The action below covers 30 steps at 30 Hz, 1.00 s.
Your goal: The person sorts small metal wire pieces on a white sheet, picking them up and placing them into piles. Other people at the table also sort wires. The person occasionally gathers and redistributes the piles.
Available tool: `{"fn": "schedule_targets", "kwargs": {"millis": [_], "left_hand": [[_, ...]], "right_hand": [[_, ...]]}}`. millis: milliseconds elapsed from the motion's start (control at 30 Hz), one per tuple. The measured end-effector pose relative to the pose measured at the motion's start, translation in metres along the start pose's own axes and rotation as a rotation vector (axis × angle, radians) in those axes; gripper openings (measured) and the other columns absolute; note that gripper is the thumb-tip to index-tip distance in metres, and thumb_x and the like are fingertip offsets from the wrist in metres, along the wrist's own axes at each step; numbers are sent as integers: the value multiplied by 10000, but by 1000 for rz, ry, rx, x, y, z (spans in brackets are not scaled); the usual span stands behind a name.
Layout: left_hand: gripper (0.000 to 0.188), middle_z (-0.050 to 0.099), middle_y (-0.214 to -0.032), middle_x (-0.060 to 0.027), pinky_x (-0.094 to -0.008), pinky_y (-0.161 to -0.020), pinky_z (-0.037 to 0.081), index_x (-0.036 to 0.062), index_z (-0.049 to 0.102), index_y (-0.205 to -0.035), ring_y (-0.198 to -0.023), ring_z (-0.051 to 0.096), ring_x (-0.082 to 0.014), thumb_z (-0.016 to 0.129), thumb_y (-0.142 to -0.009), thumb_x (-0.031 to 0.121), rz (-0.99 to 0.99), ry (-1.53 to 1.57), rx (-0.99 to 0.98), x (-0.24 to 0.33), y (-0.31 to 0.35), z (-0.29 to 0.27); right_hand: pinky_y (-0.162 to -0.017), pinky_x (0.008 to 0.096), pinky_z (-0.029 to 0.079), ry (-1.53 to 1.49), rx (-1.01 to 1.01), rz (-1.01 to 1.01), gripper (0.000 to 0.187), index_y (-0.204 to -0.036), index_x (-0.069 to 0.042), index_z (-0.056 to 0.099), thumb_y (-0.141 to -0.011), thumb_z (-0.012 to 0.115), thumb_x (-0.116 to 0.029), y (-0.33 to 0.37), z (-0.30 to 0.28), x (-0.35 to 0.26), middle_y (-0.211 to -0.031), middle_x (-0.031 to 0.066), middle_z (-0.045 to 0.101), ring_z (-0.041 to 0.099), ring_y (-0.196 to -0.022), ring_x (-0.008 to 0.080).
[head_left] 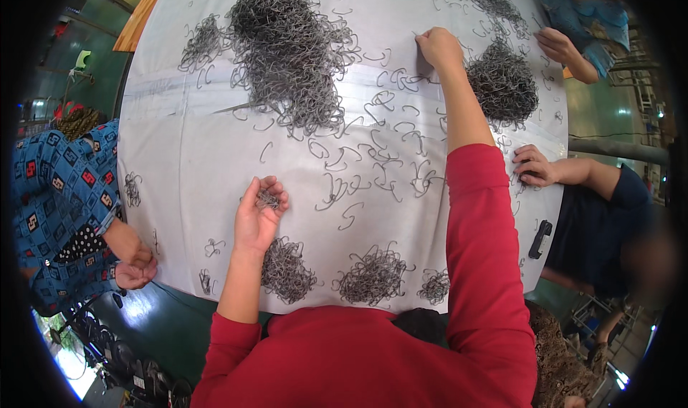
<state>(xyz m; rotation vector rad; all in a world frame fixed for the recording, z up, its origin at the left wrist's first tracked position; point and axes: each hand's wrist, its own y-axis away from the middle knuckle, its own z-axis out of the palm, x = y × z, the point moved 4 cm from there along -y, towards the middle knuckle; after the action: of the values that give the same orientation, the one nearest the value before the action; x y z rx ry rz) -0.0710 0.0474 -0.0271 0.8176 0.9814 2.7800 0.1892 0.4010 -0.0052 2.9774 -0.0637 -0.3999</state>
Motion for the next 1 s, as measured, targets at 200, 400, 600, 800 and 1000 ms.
{"fn": "schedule_targets", "kwargs": {"millis": [200,400,600,800,1000], "left_hand": [[303,573,-840,-76,-297,-677,468,4,543,-971,-766,550,-187,386,-952,263,3,-14,-29,-2,-2,2],[302,576,-842,-74,-296,-686,470,1,540,-977,-776,555,-183,384,-952,259,8,-12,-36,-2,-3,-5],[296,576,-849,-71,-292,-697,473,-1,546,-991,-790,555,-181,398,-947,252,5,-9,-64,0,-5,-4],[279,574,-872,-74,-294,-705,474,-2,550,-1007,-797,549,-182,424,-937,237,-1,-14,-58,-2,-9,-10],[264,570,-867,-73,-292,-706,475,-1,548,-1005,-794,545,-179,431,-933,224,19,-53,-62,1,-10,-9]], "right_hand": [[-684,401,472,-11,-219,-286,264,-861,-13,619,-821,559,-266,61,-21,3,-806,175,637,618,-772,319],[-664,420,420,-32,-479,-279,196,-794,-7,526,-803,557,-200,264,-62,106,-780,197,545,540,-764,376],[-622,369,440,-78,-673,235,165,-750,3,579,-739,638,-151,466,-76,262,-684,151,580,561,-654,274],[-611,329,454,-155,-909,565,133,-809,-26,640,-714,652,-117,569,-39,306,-702,62,639,586,-647,156],[-659,382,444,-32,-224,244,177,-788,4,572,-793,599,-171,447,-91,211,-729,166,584,574,-749,335]]}}
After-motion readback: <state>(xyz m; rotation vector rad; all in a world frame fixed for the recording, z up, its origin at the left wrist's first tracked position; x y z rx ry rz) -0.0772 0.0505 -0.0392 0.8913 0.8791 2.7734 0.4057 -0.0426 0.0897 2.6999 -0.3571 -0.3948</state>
